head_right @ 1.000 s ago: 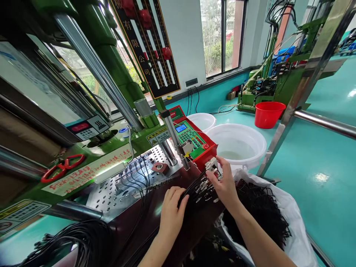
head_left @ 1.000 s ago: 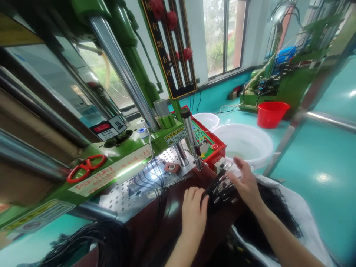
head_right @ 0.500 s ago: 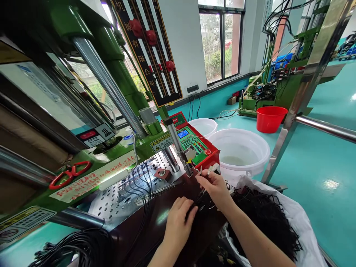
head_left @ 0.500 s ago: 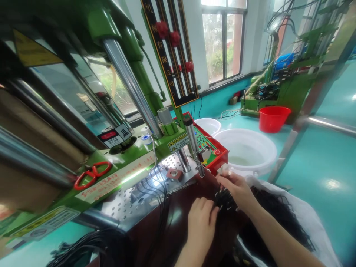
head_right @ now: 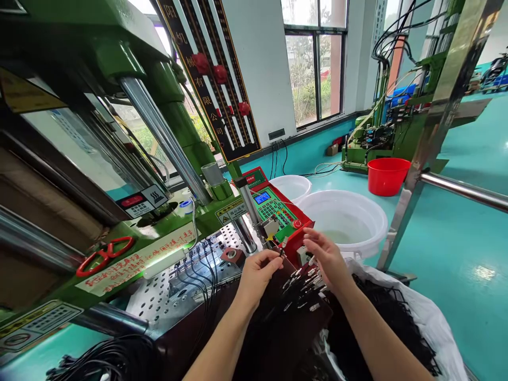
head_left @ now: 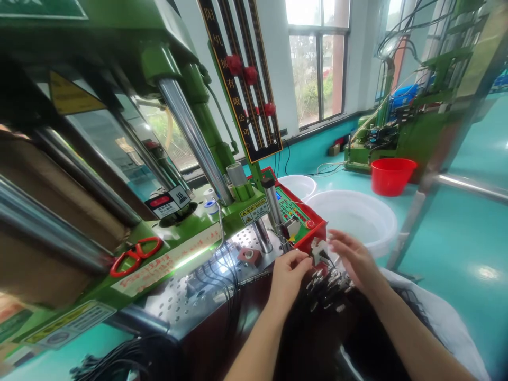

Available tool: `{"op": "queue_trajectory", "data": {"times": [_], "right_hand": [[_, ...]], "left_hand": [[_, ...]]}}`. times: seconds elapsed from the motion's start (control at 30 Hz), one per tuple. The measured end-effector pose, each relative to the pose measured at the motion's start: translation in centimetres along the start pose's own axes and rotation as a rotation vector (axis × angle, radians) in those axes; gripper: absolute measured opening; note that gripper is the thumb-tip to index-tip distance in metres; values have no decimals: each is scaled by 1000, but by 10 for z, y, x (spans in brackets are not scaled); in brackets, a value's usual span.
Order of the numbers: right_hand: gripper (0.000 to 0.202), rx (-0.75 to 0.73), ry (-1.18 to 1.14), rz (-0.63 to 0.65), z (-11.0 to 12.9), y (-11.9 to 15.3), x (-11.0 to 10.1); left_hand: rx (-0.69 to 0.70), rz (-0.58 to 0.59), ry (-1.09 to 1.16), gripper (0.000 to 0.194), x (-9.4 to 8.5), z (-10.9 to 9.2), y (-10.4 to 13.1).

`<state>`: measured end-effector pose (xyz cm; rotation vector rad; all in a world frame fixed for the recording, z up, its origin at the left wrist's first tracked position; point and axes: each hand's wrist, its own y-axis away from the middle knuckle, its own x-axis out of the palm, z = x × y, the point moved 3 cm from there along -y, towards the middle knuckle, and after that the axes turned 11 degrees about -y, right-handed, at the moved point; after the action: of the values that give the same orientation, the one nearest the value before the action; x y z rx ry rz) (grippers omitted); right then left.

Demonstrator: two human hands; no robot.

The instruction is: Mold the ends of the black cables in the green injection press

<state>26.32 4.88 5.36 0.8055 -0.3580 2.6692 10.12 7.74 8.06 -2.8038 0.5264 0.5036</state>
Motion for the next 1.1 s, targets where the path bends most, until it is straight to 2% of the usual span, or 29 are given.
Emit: {"op": "queue_trajectory", "data": {"times": [0.07,0.1,0.23,0.37,0.53,0.63,0.8,0.9,1.1], "right_hand": [[22,-135,92,-82,10,0,-4],[20,-133,133,-69,13,2,-2],[15,91,92,132,11,13,20],[6,167,-44,191,4,20,33],[6,265,-103,282,-1,26,39],[7,348,-122,285,-2,28,40],[13,505,-134,258,-9,28,44],[13,546,-148,253,-10,29,48],[10,582,-148,231,-13,35,50]], "left_hand": [[0,-26,0,14,-1,1,2],[2,-25,-2,14,-1,1,3],[5,-1,-40,13,6,1,6],[-14,15,-74,12,11,2,12],[43,-42,-58,10,13,1,26],[64,-29,-58,17,14,4,33],[74,-16,-54,17,14,14,39],[66,-5,-35,19,13,18,39],[5,-6,158,19,9,25,38]]}}
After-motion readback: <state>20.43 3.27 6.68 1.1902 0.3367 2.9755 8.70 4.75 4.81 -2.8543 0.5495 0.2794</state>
